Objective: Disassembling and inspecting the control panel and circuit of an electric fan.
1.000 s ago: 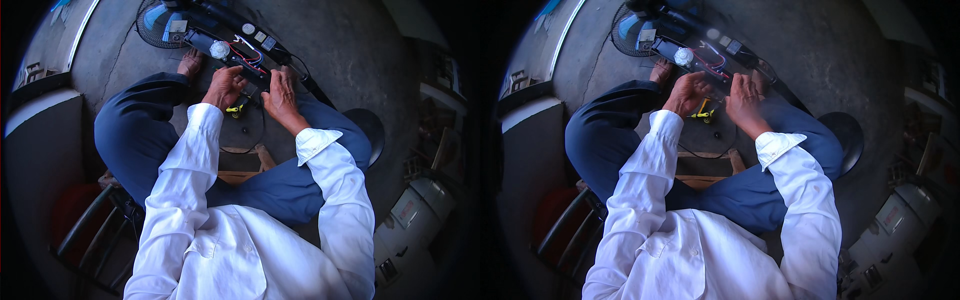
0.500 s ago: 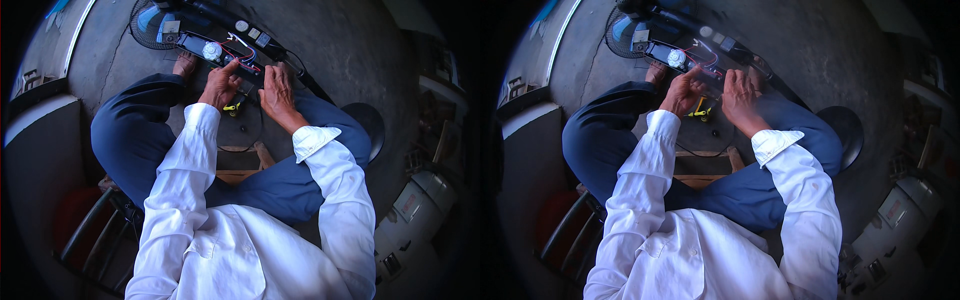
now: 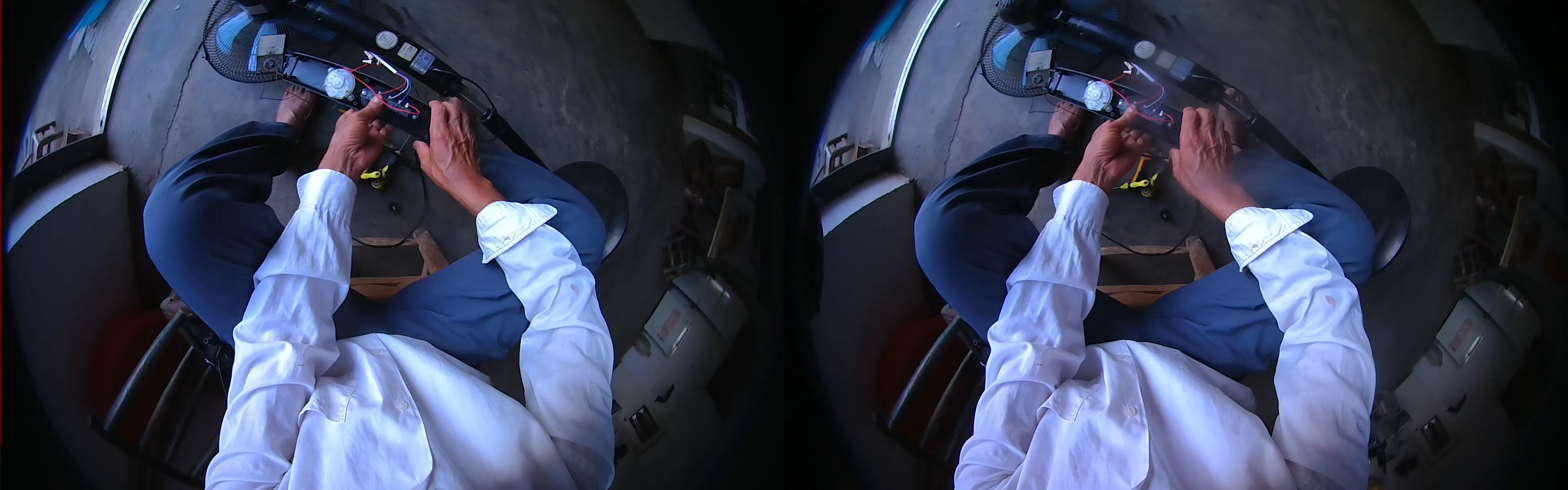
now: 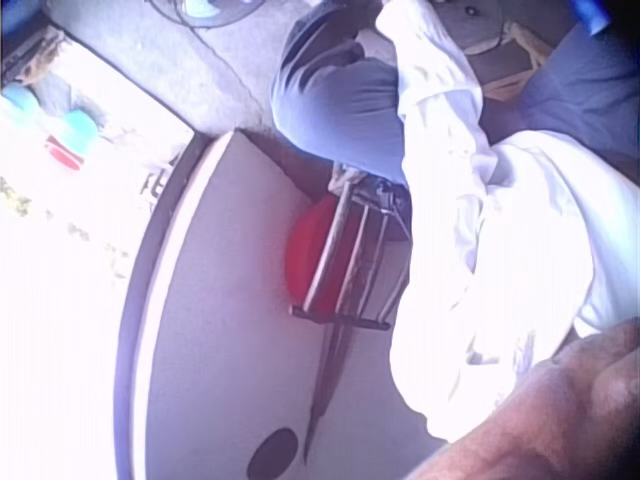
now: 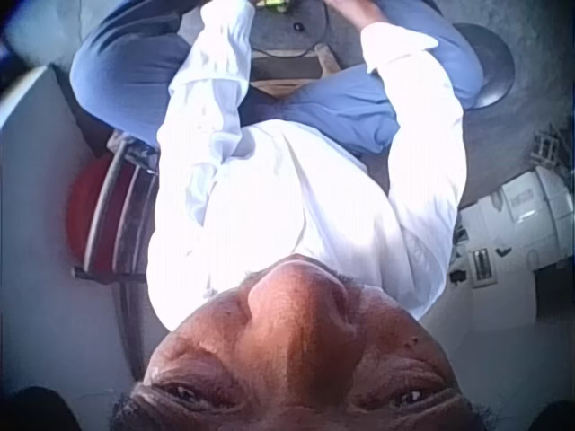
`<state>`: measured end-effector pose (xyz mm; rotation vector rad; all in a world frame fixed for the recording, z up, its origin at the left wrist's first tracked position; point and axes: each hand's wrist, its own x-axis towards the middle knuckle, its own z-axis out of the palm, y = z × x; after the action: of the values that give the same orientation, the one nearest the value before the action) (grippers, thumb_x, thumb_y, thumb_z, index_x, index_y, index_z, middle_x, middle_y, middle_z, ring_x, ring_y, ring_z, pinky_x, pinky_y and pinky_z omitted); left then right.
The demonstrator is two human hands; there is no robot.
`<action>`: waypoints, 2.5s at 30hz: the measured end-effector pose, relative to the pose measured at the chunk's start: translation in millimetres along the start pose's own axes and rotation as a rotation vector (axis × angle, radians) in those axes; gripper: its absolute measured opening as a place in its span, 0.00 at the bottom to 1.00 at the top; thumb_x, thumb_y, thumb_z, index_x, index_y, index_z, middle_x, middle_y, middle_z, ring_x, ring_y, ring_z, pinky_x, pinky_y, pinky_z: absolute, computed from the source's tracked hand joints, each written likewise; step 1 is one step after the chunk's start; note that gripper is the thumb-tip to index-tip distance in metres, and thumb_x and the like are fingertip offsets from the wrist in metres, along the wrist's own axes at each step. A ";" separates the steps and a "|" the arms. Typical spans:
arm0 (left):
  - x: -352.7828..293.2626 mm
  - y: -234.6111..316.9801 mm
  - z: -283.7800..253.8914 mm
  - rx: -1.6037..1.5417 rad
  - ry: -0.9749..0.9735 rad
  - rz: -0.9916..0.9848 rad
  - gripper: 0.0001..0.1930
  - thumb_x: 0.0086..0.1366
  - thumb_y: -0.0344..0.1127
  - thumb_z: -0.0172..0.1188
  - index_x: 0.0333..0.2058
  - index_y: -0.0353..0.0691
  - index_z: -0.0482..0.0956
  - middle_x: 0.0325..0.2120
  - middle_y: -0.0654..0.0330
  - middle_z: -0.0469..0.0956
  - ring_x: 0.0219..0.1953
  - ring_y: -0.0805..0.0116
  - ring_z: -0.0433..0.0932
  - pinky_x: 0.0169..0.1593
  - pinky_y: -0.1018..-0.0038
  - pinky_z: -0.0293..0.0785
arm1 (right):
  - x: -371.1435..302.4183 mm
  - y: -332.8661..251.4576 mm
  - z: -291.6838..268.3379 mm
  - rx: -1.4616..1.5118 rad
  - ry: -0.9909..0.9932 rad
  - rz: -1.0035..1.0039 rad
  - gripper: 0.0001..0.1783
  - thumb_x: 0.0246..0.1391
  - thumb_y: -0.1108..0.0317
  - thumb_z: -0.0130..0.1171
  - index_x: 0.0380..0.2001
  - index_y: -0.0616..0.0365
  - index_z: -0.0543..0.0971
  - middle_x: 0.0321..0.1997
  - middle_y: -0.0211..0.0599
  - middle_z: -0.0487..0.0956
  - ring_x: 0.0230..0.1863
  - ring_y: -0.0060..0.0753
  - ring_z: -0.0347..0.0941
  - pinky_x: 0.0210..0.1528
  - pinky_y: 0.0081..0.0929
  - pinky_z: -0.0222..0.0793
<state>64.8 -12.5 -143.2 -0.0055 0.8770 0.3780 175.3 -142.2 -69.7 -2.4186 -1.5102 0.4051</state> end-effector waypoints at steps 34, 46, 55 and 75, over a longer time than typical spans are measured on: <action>-5.0 -12.1 9.4 -0.266 -0.055 -0.040 0.18 0.74 0.41 0.53 0.55 0.37 0.73 0.56 0.54 0.76 0.60 0.55 0.71 0.68 0.57 0.61 | 1.9 8.9 1.0 -0.200 0.121 -0.109 0.22 0.45 0.80 0.59 0.46 0.62 0.68 0.48 0.50 0.70 0.51 0.53 0.70 0.59 0.47 0.63; -4.7 -12.8 8.6 -0.307 -0.130 -0.042 0.17 0.75 0.37 0.48 0.55 0.34 0.72 0.56 0.53 0.76 0.60 0.55 0.72 0.70 0.57 0.59 | 2.0 9.2 3.6 -0.267 0.183 -0.128 0.18 0.49 0.78 0.57 0.45 0.63 0.69 0.46 0.48 0.70 0.50 0.50 0.71 0.58 0.43 0.66; -0.8 -13.3 5.8 -0.344 -0.196 -0.049 0.17 0.75 0.37 0.46 0.55 0.34 0.73 0.55 0.52 0.77 0.60 0.55 0.72 0.70 0.56 0.58 | 4.7 8.2 -0.1 -0.295 0.169 -0.144 0.18 0.49 0.78 0.57 0.45 0.65 0.70 0.44 0.48 0.70 0.49 0.49 0.70 0.59 0.42 0.65; 16.1 -20.1 -8.4 -0.439 -0.252 -0.086 0.19 0.69 0.34 0.43 0.53 0.30 0.73 0.54 0.48 0.77 0.59 0.52 0.73 0.70 0.54 0.59 | 2.3 14.9 5.1 -0.254 0.167 -0.170 0.32 0.44 0.79 0.62 0.55 0.65 0.67 0.52 0.50 0.68 0.53 0.52 0.68 0.62 0.46 0.62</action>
<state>74.4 -27.4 -163.7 -0.3924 0.5299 0.4728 186.8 -146.1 -80.0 -2.4081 -1.7642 -0.0256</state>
